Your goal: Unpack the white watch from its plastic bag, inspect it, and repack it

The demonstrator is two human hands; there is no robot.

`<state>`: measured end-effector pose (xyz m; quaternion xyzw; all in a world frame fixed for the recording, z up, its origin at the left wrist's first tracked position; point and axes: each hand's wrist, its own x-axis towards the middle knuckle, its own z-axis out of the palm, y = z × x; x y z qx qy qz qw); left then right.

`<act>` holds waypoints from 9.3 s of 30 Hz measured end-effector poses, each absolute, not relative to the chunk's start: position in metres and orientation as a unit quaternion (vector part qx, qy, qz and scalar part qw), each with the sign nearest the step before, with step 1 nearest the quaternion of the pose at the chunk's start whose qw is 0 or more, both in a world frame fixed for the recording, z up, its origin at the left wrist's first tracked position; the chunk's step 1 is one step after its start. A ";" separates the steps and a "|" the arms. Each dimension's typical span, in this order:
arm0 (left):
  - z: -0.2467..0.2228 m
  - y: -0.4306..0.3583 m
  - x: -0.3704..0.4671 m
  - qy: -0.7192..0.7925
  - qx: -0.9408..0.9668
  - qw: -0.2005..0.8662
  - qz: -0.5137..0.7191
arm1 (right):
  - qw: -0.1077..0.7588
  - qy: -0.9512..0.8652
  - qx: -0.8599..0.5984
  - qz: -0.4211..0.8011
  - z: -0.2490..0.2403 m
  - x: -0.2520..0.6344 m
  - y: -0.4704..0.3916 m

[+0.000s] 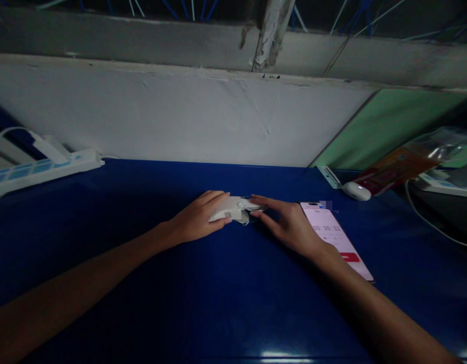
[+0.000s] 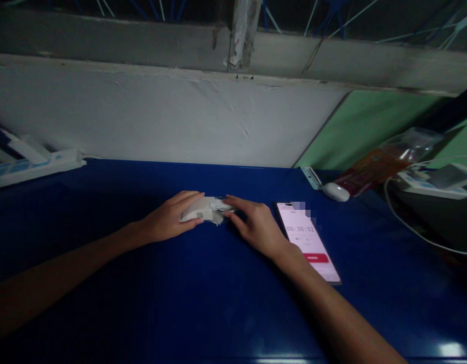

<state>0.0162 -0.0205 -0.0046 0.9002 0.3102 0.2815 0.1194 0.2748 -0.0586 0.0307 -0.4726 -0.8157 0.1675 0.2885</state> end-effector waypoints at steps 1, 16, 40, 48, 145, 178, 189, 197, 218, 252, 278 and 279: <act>-0.004 -0.021 0.017 0.308 0.902 0.117 0.280 | 0.289 -0.816 -0.469 0.177 0.028 0.272 -0.059; 0.003 -0.021 0.018 0.319 0.904 0.120 0.258 | 0.207 -0.893 -0.390 0.085 0.026 0.297 -0.044; -0.002 -0.021 0.017 0.323 0.924 0.085 0.186 | 0.164 -0.902 -0.379 0.124 0.021 0.261 -0.068; 0.001 -0.023 0.010 0.309 0.942 0.064 0.113 | 0.184 -0.886 -0.406 0.129 0.022 0.278 -0.059; 0.013 -0.020 0.008 0.262 0.934 0.117 0.214 | 0.520 -0.585 -0.463 0.416 0.023 0.260 -0.049; -0.003 -0.014 -0.001 0.307 0.939 0.091 0.124 | 0.156 -0.890 -0.402 0.145 0.007 0.267 -0.035; -0.003 -0.014 -0.001 0.310 0.938 0.083 0.134 | 0.155 -0.883 -0.427 0.119 0.007 0.272 -0.042; -0.003 -0.015 -0.001 0.322 0.929 0.096 0.157 | 0.235 -0.833 -0.497 0.064 0.016 0.274 -0.040; -0.008 -0.010 -0.002 0.328 0.916 0.125 0.194 | 0.145 -0.883 -0.427 0.132 0.012 0.284 -0.036; -0.002 -0.013 0.000 0.338 0.898 0.163 0.228 | 0.304 -0.773 -0.499 0.247 0.025 0.279 -0.039; -0.001 -0.013 -0.001 0.355 0.910 0.116 0.183 | 0.158 -0.863 -0.466 0.115 0.013 0.285 -0.038; -0.001 -0.013 -0.001 0.352 0.911 0.118 0.180 | 0.161 -0.860 -0.469 0.118 0.015 0.283 -0.039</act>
